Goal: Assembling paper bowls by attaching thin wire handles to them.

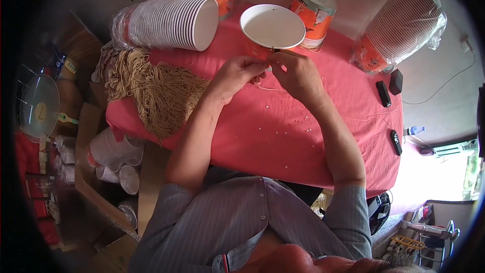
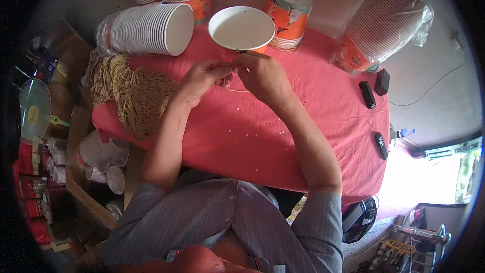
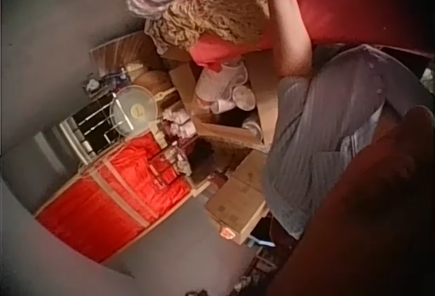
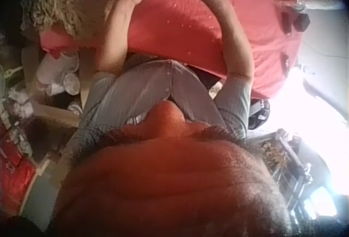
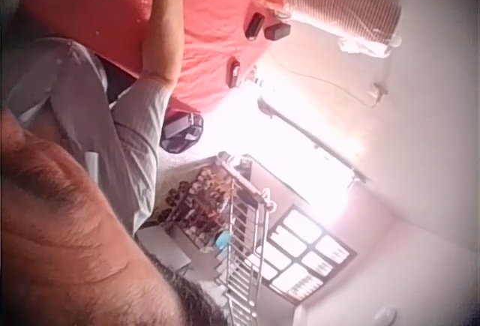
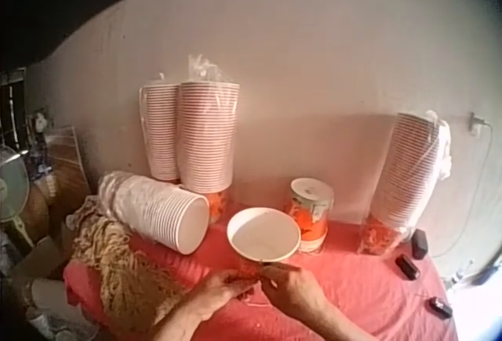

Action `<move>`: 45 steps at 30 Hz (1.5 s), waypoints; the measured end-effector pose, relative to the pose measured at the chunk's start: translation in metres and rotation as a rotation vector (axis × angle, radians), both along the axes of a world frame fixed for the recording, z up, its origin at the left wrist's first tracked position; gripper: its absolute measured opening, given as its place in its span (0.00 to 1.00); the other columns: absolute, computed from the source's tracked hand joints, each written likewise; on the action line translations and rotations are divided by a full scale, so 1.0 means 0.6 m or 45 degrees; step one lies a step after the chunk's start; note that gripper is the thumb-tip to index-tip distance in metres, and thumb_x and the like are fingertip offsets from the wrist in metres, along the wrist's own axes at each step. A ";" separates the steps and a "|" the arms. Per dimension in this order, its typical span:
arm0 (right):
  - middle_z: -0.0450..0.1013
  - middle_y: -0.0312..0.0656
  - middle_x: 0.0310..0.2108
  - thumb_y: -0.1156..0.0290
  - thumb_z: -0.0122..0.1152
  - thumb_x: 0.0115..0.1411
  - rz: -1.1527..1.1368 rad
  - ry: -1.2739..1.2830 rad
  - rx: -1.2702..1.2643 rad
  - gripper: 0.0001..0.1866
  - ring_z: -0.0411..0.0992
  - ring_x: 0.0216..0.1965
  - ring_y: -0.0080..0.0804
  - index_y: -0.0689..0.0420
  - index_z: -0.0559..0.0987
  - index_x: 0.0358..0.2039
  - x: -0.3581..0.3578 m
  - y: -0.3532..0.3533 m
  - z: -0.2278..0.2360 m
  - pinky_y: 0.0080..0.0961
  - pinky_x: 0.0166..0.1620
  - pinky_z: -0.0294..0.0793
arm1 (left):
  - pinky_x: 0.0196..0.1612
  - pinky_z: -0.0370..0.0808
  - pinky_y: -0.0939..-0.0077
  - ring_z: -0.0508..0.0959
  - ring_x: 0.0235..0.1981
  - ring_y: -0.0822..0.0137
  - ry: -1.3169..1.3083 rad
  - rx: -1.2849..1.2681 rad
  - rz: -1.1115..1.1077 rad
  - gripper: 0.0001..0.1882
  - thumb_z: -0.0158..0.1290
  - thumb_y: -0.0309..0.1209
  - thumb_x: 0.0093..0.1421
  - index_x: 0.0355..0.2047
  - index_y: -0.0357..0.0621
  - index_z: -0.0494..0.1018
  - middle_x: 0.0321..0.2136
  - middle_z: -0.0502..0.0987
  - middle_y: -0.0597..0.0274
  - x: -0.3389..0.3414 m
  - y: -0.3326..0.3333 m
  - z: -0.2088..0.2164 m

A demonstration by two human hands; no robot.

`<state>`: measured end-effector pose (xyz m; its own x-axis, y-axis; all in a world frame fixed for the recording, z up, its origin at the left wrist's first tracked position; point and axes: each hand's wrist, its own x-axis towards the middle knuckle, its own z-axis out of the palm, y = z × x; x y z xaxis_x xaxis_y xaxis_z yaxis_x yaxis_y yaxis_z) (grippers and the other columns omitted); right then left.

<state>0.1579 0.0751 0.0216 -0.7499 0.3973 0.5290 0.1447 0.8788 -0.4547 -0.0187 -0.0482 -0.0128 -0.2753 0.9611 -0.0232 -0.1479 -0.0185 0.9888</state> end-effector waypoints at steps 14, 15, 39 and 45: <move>0.87 0.47 0.44 0.75 0.68 0.64 -0.046 -0.078 0.021 0.10 0.86 0.41 0.46 0.56 0.89 0.46 0.001 -0.010 0.008 0.39 0.45 0.87 | 0.40 0.76 0.77 0.80 0.33 0.75 0.015 0.005 0.046 0.10 0.64 0.34 0.70 0.42 0.39 0.86 0.32 0.84 0.66 0.002 0.005 -0.004; 0.87 0.47 0.44 0.75 0.68 0.64 -0.048 -0.077 0.021 0.10 0.86 0.41 0.46 0.56 0.89 0.46 0.002 -0.009 0.008 0.39 0.45 0.87 | 0.40 0.75 0.77 0.80 0.33 0.75 0.024 0.027 0.066 0.10 0.64 0.34 0.70 0.42 0.39 0.86 0.32 0.84 0.67 0.003 0.007 -0.006; 0.86 0.41 0.38 0.70 0.67 0.67 -0.077 -0.220 0.198 0.11 0.85 0.37 0.47 0.46 0.88 0.49 -0.001 0.009 -0.022 0.45 0.38 0.85 | 0.35 0.71 0.80 0.76 0.31 0.79 0.091 0.013 0.136 0.09 0.62 0.29 0.69 0.43 0.38 0.87 0.29 0.82 0.70 -0.011 0.016 -0.025; 0.86 0.41 0.38 0.69 0.69 0.66 -0.142 -0.192 0.196 0.09 0.85 0.37 0.47 0.48 0.89 0.46 0.007 0.008 0.009 0.43 0.39 0.85 | 0.35 0.72 0.79 0.76 0.32 0.78 0.146 0.086 0.168 0.09 0.62 0.29 0.69 0.43 0.37 0.86 0.31 0.82 0.69 -0.015 0.012 -0.029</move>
